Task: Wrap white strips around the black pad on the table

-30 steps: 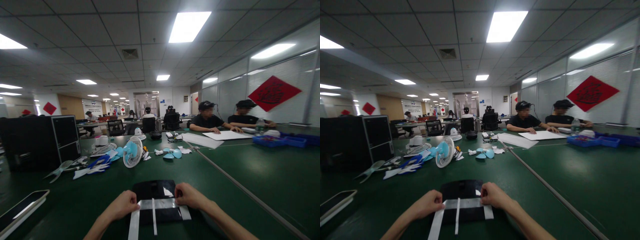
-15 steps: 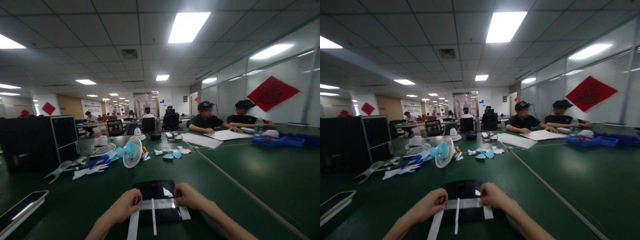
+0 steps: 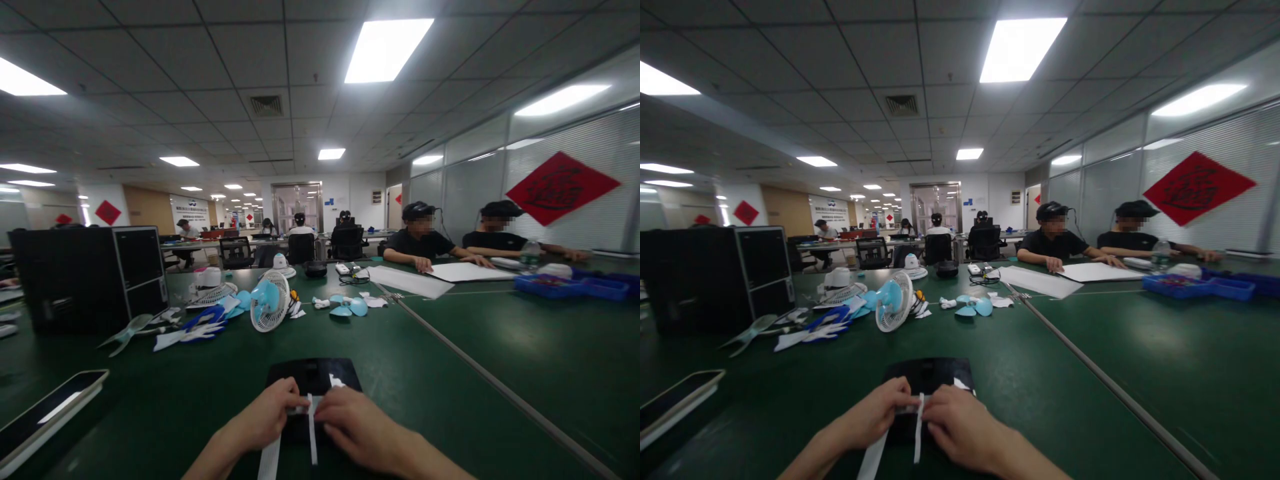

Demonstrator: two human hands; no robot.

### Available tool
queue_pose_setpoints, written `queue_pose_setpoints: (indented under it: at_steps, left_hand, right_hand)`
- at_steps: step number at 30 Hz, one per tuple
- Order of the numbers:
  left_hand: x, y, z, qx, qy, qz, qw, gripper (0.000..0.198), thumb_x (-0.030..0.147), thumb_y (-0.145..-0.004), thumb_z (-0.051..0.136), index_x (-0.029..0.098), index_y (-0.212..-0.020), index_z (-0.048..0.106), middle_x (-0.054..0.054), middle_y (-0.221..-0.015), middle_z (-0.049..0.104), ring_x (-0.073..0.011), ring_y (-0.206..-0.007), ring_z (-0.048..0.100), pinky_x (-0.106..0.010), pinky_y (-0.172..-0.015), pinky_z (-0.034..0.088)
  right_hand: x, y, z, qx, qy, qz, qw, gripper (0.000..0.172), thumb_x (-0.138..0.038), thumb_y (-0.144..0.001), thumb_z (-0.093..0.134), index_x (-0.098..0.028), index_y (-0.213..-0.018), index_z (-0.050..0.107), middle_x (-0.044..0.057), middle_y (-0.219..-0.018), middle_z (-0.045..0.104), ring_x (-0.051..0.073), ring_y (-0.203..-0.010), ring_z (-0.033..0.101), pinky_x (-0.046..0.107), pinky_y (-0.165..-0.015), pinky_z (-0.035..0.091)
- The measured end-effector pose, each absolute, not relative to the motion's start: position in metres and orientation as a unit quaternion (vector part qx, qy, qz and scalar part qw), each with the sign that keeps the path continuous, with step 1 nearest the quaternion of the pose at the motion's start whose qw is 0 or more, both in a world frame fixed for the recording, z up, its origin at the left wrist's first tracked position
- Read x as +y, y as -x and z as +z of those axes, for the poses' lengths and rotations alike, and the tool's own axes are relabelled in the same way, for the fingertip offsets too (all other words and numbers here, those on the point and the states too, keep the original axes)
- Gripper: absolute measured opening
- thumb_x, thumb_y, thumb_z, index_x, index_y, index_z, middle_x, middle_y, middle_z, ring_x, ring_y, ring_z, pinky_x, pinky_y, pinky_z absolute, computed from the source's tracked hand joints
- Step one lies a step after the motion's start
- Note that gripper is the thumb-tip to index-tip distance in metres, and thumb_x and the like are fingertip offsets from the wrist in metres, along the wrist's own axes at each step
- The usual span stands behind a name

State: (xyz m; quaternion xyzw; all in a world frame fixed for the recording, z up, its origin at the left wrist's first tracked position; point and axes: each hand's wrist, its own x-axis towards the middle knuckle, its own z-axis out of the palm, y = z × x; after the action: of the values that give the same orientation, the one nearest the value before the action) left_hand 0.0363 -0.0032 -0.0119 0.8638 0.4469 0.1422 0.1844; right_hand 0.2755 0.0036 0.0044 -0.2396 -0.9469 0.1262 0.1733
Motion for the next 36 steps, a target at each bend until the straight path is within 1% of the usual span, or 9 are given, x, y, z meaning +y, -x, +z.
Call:
queue_pose_setpoints:
  at_steps: [2,4,7,12,16,20,26,33,36]
  left_hand:
    - [-0.002,-0.037,-0.014,0.445,-0.864,0.151,0.18,0.052,0.001,-0.076,0.033,0.03,-0.107,0.063,-0.001,-0.099,0.052,-0.0149,-0.094,0.049,-0.026,-0.084,0.038]
    - [-0.001,-0.037,-0.015,0.447,-0.862,0.157,0.182,0.051,0.001,-0.076,0.033,0.029,-0.106,0.063,-0.001,-0.098,0.053,-0.0149,-0.094,0.049,-0.025,-0.084,0.038]
    - [-0.002,-0.037,-0.013,0.447,-0.861,0.157,0.186,0.05,0.001,-0.076,0.033,0.028,-0.107,0.063,-0.001,-0.099,0.053,-0.0148,-0.095,0.049,-0.025,-0.085,0.038]
    - [-0.004,-0.037,-0.01,0.453,-0.86,0.143,0.185,0.051,0.002,-0.076,0.034,0.028,-0.109,0.062,-0.002,-0.102,0.052,-0.0151,-0.095,0.048,-0.026,-0.086,0.038]
    - [-0.003,-0.036,-0.012,0.454,-0.859,0.142,0.187,0.054,0.003,-0.077,0.033,0.029,-0.115,0.061,-0.002,-0.104,0.051,-0.0152,-0.096,0.047,-0.027,-0.089,0.038]
    - [-0.003,-0.036,-0.013,0.452,-0.862,0.141,0.182,0.055,0.003,-0.077,0.034,0.031,-0.116,0.06,-0.002,-0.105,0.051,-0.0157,-0.096,0.047,-0.028,-0.088,0.038]
    - [-0.004,-0.036,-0.011,0.446,-0.865,0.147,0.176,0.057,0.0,-0.076,0.032,0.031,-0.113,0.062,-0.002,-0.103,0.052,-0.0154,-0.095,0.048,-0.027,-0.087,0.038]
    - [-0.002,-0.034,-0.014,0.445,-0.865,0.15,0.176,0.06,0.0,-0.075,0.032,0.033,-0.117,0.059,-0.001,-0.104,0.052,-0.0156,-0.096,0.048,-0.027,-0.088,0.038]
    - [-0.003,-0.035,-0.012,0.448,-0.865,0.144,0.175,0.059,0.0,-0.075,0.032,0.032,-0.117,0.06,-0.002,-0.104,0.051,-0.0158,-0.096,0.047,-0.028,-0.088,0.038]
  right_hand:
    - [-0.004,-0.264,-0.003,-0.955,0.229,0.113,0.151,0.029,-0.021,-0.089,0.043,-0.019,-0.109,0.064,0.006,-0.113,0.065,0.019,-0.107,0.056,0.032,-0.098,0.039]
    - [-0.006,-0.258,-0.011,-0.954,0.239,0.099,0.151,0.032,-0.021,-0.09,0.04,-0.017,-0.113,0.062,0.008,-0.119,0.063,0.02,-0.112,0.055,0.032,-0.102,0.037]
    - [-0.006,-0.259,-0.02,-0.955,0.237,0.09,0.156,0.039,-0.021,-0.089,0.04,-0.015,-0.124,0.055,0.01,-0.13,0.057,0.022,-0.121,0.049,0.033,-0.107,0.033]
    - [-0.013,-0.271,-0.025,-0.962,0.225,0.084,0.131,0.045,-0.021,-0.088,0.042,-0.019,-0.132,0.049,0.011,-0.139,0.048,0.025,-0.127,0.044,0.04,-0.107,0.033]
    - [-0.017,-0.275,-0.026,-0.964,0.22,0.067,0.131,0.045,-0.023,-0.087,0.045,-0.022,-0.132,0.049,0.011,-0.14,0.047,0.028,-0.126,0.043,0.044,-0.106,0.033]
    - [-0.016,-0.275,-0.026,-0.969,0.202,0.055,0.133,0.039,-0.026,-0.089,0.046,-0.025,-0.126,0.055,0.01,-0.14,0.047,0.027,-0.127,0.042,0.044,-0.105,0.033]
    - [-0.018,-0.277,-0.021,-0.975,0.176,0.058,0.123,0.038,-0.027,-0.089,0.046,-0.023,-0.125,0.057,0.009,-0.144,0.042,0.027,-0.132,0.036,0.045,-0.107,0.031]
    - [-0.019,-0.28,-0.017,-0.984,0.136,0.076,0.091,0.04,-0.032,-0.092,0.044,-0.019,-0.129,0.054,0.012,-0.141,0.046,0.025,-0.13,0.039,0.041,-0.108,0.03]
    - [-0.02,-0.281,-0.016,-0.986,0.118,0.085,0.084,0.038,-0.031,-0.093,0.044,-0.02,-0.127,0.055,0.009,-0.136,0.052,0.023,-0.129,0.042,0.039,-0.108,0.03]
